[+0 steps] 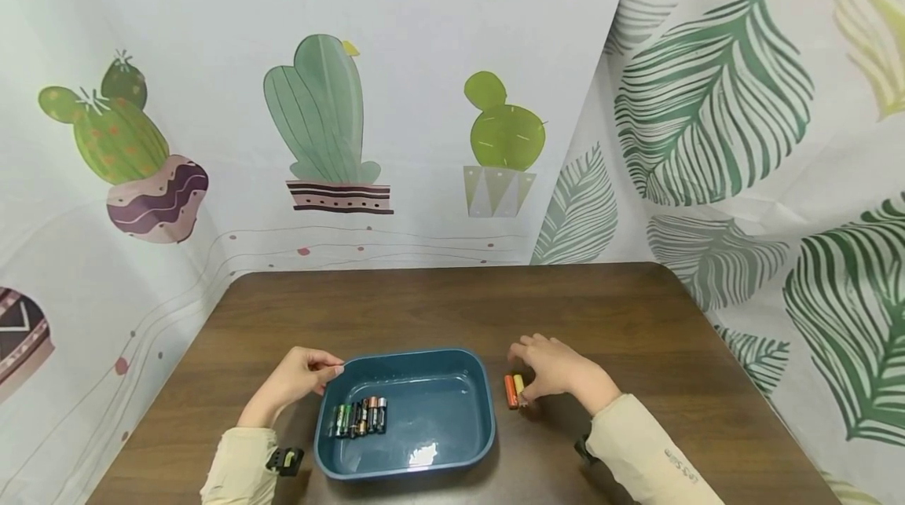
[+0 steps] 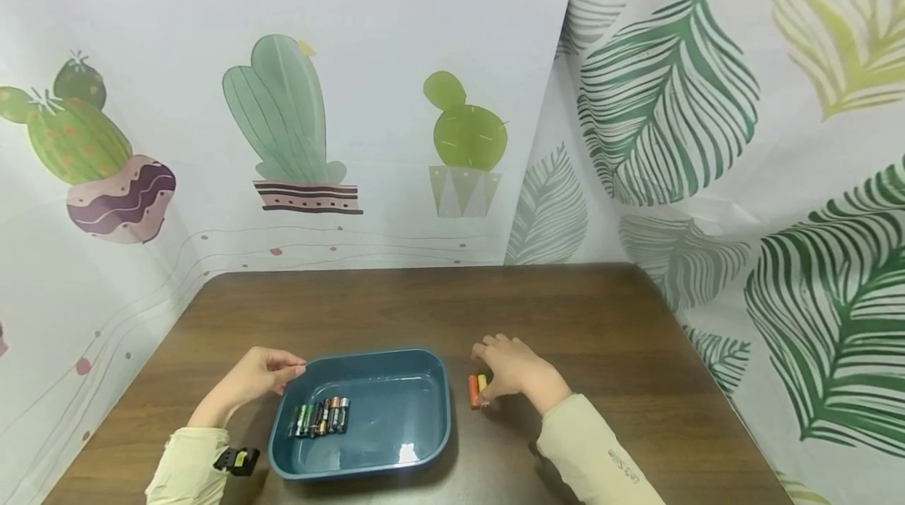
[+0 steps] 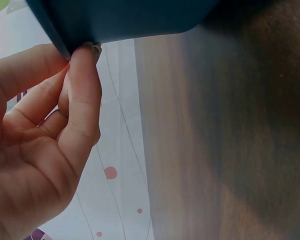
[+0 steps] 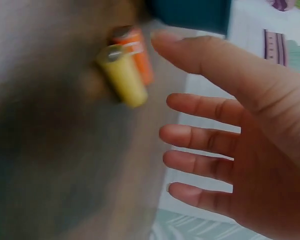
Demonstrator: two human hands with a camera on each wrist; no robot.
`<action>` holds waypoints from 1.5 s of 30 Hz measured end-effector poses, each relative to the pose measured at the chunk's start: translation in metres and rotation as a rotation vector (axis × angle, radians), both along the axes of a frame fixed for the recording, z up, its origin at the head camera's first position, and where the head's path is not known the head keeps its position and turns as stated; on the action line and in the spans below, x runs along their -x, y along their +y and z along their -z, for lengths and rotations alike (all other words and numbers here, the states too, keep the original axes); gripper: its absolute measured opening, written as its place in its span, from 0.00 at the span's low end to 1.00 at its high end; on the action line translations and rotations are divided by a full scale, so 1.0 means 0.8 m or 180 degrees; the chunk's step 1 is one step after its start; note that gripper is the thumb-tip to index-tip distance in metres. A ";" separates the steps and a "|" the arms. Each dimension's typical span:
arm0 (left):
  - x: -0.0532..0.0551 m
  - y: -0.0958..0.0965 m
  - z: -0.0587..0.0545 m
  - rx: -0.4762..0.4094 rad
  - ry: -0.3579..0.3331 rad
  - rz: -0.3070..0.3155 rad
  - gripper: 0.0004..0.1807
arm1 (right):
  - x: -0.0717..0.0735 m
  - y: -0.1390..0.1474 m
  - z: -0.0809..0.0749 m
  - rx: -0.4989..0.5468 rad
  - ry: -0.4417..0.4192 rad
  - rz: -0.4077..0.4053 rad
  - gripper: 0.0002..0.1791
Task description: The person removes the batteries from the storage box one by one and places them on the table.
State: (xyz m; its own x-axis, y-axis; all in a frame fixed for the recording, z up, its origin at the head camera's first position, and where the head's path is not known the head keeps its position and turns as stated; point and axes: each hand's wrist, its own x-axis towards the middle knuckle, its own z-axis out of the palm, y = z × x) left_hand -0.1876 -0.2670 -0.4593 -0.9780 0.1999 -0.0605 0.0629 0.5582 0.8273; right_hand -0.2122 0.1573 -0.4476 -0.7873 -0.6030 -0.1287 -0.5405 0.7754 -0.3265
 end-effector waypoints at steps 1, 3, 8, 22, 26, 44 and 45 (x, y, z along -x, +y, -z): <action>0.000 0.000 0.000 0.0004 0.0005 0.0002 0.08 | 0.001 -0.001 -0.005 0.0011 0.0033 -0.0013 0.26; 0.001 0.001 -0.001 0.0014 0.0009 -0.0018 0.08 | 0.002 -0.002 -0.013 0.0006 0.0110 -0.0025 0.23; 0.005 0.001 -0.001 0.0055 0.0042 0.0001 0.08 | 0.005 0.000 -0.021 -0.0063 0.0161 0.0051 0.18; 0.004 -0.001 0.002 0.0003 0.0066 0.0057 0.09 | 0.001 0.006 -0.014 -0.0113 0.0093 0.0137 0.20; 0.005 -0.002 0.003 0.0008 0.0047 0.0043 0.09 | -0.003 0.009 -0.003 -0.0221 -0.0082 0.0296 0.25; 0.000 0.001 0.000 0.0029 0.0012 -0.0028 0.09 | -0.004 0.005 0.026 -0.0063 0.0002 0.0116 0.26; 0.001 0.001 0.001 0.0037 0.0013 -0.0022 0.09 | -0.004 0.004 0.027 -0.0057 0.0001 0.0117 0.26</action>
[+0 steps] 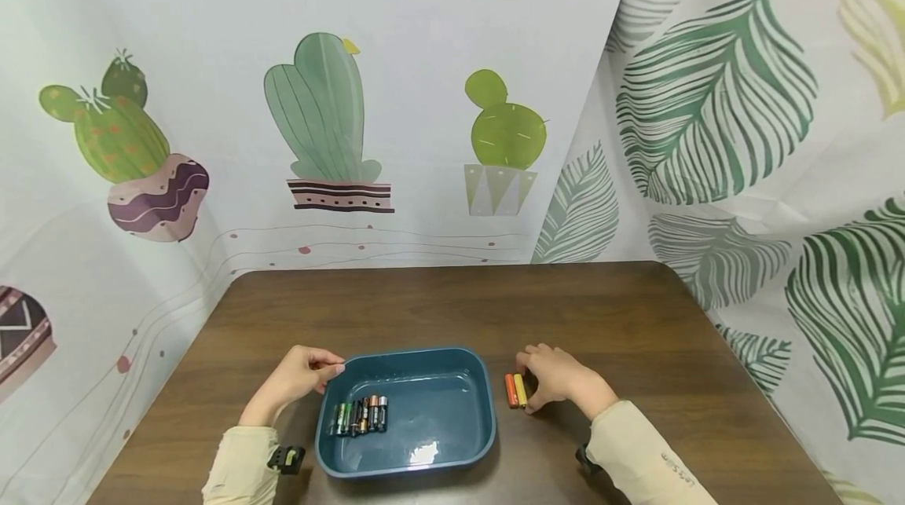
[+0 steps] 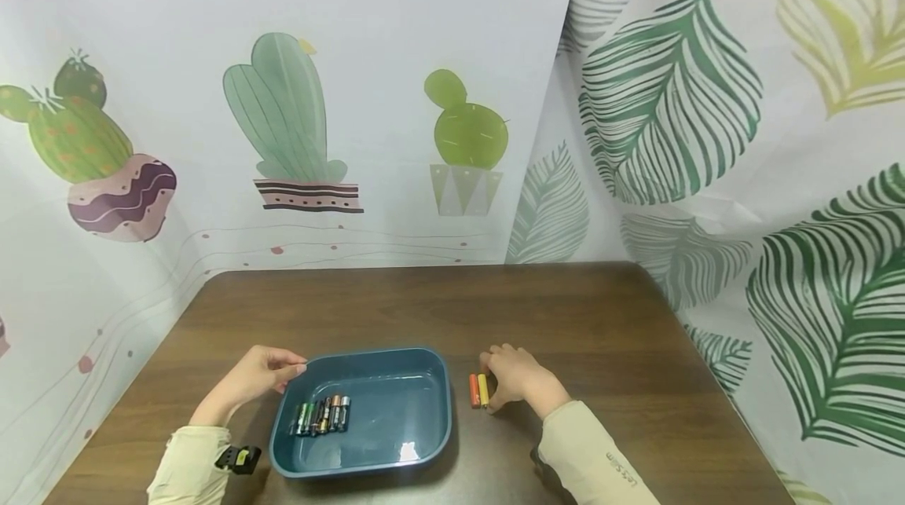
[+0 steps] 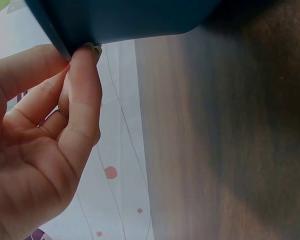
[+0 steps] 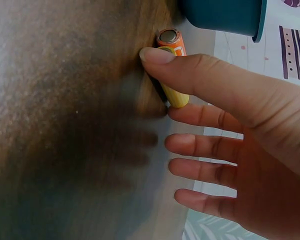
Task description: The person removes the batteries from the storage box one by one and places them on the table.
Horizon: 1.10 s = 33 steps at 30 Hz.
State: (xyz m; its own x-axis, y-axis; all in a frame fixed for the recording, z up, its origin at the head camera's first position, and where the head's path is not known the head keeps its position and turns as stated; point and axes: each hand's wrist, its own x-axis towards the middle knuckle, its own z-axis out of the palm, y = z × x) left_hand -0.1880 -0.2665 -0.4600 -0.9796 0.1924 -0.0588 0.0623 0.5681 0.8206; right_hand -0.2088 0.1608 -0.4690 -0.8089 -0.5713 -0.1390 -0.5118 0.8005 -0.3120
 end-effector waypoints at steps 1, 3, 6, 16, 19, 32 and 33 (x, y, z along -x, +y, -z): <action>0.000 0.000 0.000 -0.0004 -0.0006 -0.0018 0.09 | 0.000 0.000 0.000 -0.0002 -0.0007 0.0000 0.26; 0.001 0.000 0.000 -0.0008 0.0000 -0.0011 0.09 | 0.000 0.000 0.001 -0.0008 0.0002 0.0000 0.26; 0.001 -0.001 0.001 -0.0011 0.0011 0.0017 0.09 | 0.000 0.000 0.002 -0.0029 0.0024 -0.0006 0.27; 0.000 -0.001 0.001 -0.0031 0.0012 0.0027 0.09 | 0.000 -0.001 0.001 -0.0045 0.0002 -0.0010 0.28; 0.000 -0.001 0.000 -0.0049 0.0003 0.0028 0.09 | -0.001 -0.001 0.000 -0.0041 -0.0001 -0.0015 0.28; 0.001 -0.002 0.001 -0.0047 -0.0005 0.0026 0.09 | -0.002 0.001 -0.003 -0.0066 0.0025 -0.0014 0.28; 0.001 -0.002 0.002 -0.0040 -0.0002 0.0026 0.09 | -0.001 0.001 -0.005 -0.0070 0.0045 -0.0019 0.28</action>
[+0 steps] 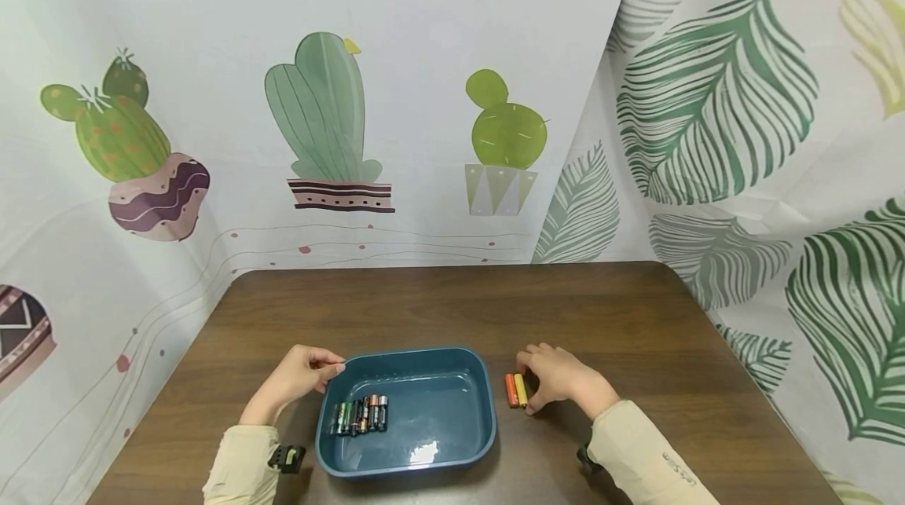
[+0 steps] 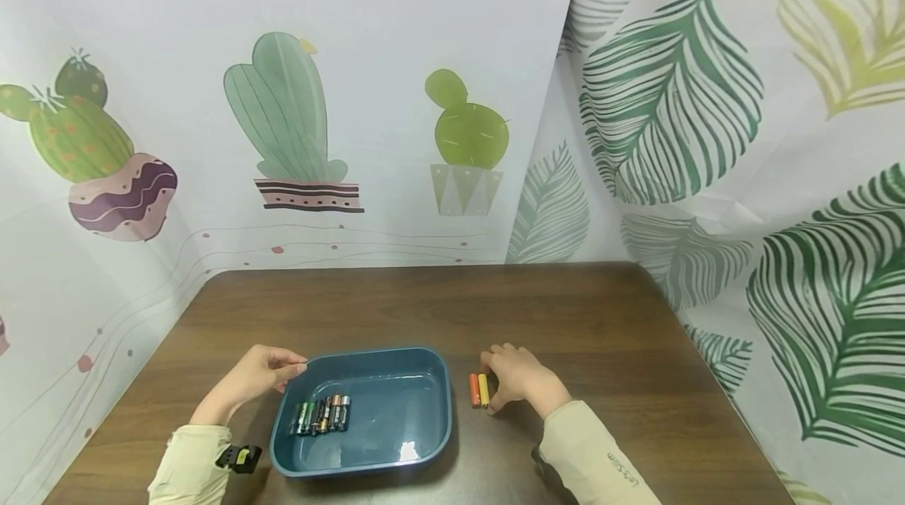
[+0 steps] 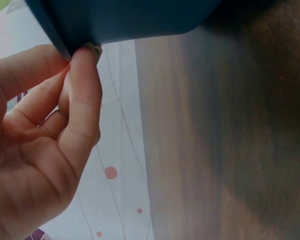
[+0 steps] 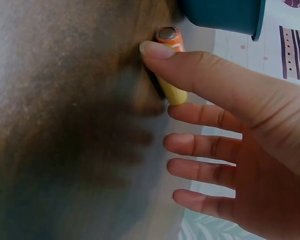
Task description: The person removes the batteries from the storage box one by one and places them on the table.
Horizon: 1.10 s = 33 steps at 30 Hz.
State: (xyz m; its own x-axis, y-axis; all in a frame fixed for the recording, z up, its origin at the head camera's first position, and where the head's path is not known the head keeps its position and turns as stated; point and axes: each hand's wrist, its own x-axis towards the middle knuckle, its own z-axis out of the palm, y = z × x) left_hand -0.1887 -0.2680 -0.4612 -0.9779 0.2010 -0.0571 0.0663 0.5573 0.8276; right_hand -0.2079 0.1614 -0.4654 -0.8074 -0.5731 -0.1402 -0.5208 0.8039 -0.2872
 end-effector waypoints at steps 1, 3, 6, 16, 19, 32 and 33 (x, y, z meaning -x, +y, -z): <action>0.000 0.000 0.000 0.0010 0.0008 0.0007 0.09 | 0.001 0.000 -0.003 0.0008 0.0017 -0.0011 0.27; 0.001 -0.001 0.000 0.0024 0.0016 0.0010 0.09 | 0.002 -0.002 -0.010 0.0020 0.0061 -0.0035 0.26; 0.001 -0.001 0.000 0.0025 0.0008 0.0011 0.09 | 0.004 -0.009 -0.028 0.0069 0.0170 -0.0096 0.23; -0.001 0.001 -0.001 -0.0007 0.0002 -0.0060 0.09 | 0.004 -0.059 -0.081 0.0210 0.0625 -0.0454 0.15; -0.001 0.001 0.000 -0.0002 -0.0008 -0.0095 0.09 | 0.004 -0.079 -0.089 0.0154 0.0634 -0.0576 0.15; -0.001 0.002 -0.001 -0.0014 -0.0010 -0.0146 0.08 | 0.013 -0.150 -0.097 -0.0135 0.0666 -0.0926 0.17; -0.001 0.001 -0.001 -0.0021 0.0010 -0.0133 0.09 | 0.013 -0.155 -0.096 -0.0160 0.0651 -0.0938 0.17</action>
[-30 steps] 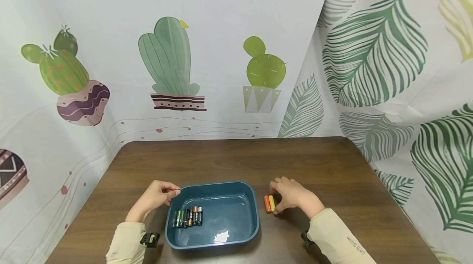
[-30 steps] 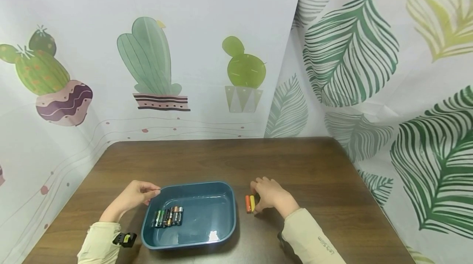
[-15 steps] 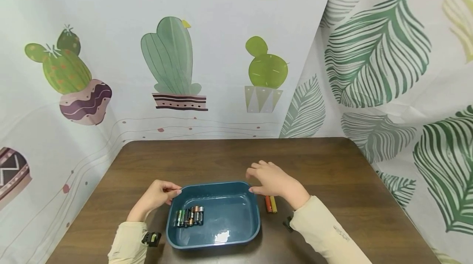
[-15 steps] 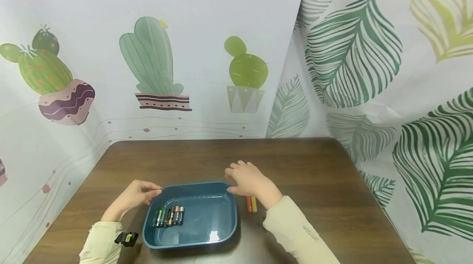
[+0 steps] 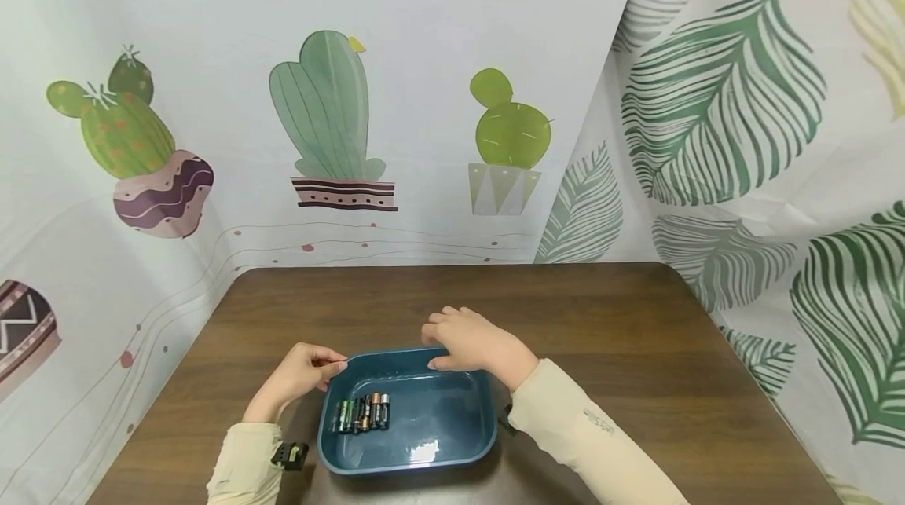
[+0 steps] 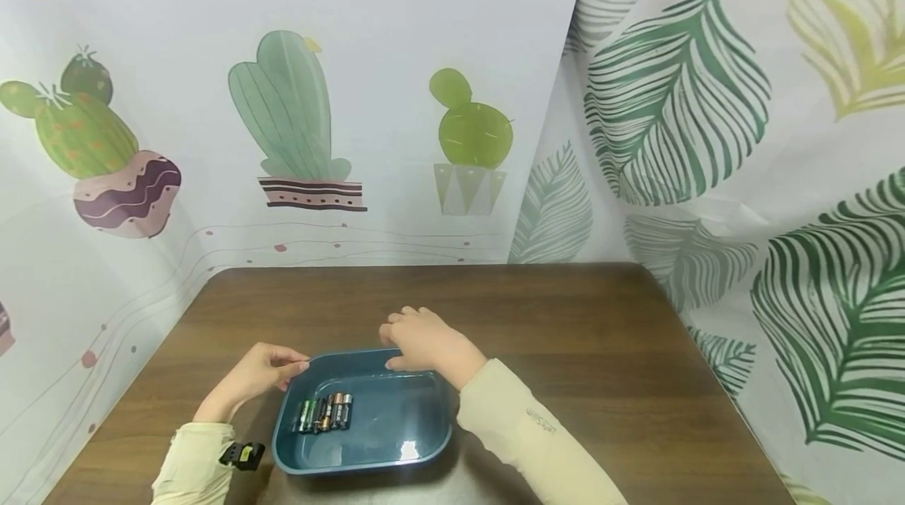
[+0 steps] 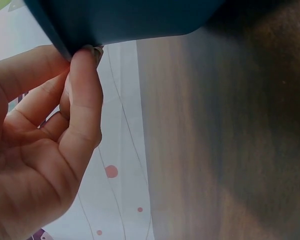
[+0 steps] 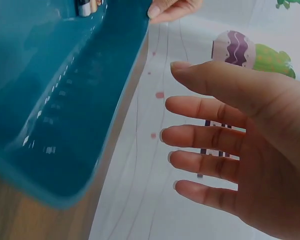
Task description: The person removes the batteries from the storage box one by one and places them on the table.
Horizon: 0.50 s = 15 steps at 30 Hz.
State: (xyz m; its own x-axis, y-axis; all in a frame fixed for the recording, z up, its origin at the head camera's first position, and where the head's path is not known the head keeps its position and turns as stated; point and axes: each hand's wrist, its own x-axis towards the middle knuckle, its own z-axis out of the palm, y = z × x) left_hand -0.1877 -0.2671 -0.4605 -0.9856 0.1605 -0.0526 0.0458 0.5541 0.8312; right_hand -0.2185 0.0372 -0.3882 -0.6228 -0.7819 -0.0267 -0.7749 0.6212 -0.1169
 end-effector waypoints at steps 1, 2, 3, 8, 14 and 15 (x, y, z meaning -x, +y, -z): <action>0.000 -0.001 0.000 0.0004 0.0040 0.0043 0.09 | 0.000 -0.006 0.001 -0.0029 -0.0007 -0.0004 0.17; 0.000 -0.001 0.000 -0.0005 0.0048 0.0044 0.09 | 0.000 -0.011 0.002 -0.0052 -0.0010 -0.0014 0.17; 0.000 -0.001 0.000 -0.0008 0.0054 0.0045 0.09 | -0.001 -0.016 0.003 -0.0076 -0.0016 -0.0021 0.18; 0.000 0.000 -0.001 0.0022 -0.0041 -0.0026 0.08 | -0.004 -0.040 0.007 -0.0224 -0.0013 -0.0060 0.18; 0.000 0.002 -0.001 0.0095 -0.0067 -0.0035 0.08 | -0.005 -0.064 0.013 -0.0396 0.0016 -0.0088 0.18; 0.000 0.002 -0.002 0.0087 -0.0074 -0.0040 0.08 | -0.006 -0.068 0.014 -0.0440 0.0040 -0.0097 0.18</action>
State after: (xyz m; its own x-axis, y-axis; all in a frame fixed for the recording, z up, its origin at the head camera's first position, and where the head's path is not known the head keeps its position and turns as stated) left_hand -0.1880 -0.2656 -0.4590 -0.9860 0.1462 -0.0798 0.0194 0.5770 0.8165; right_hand -0.2141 -0.0168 -0.3996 -0.5999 -0.7898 -0.1278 -0.7944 0.6070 -0.0221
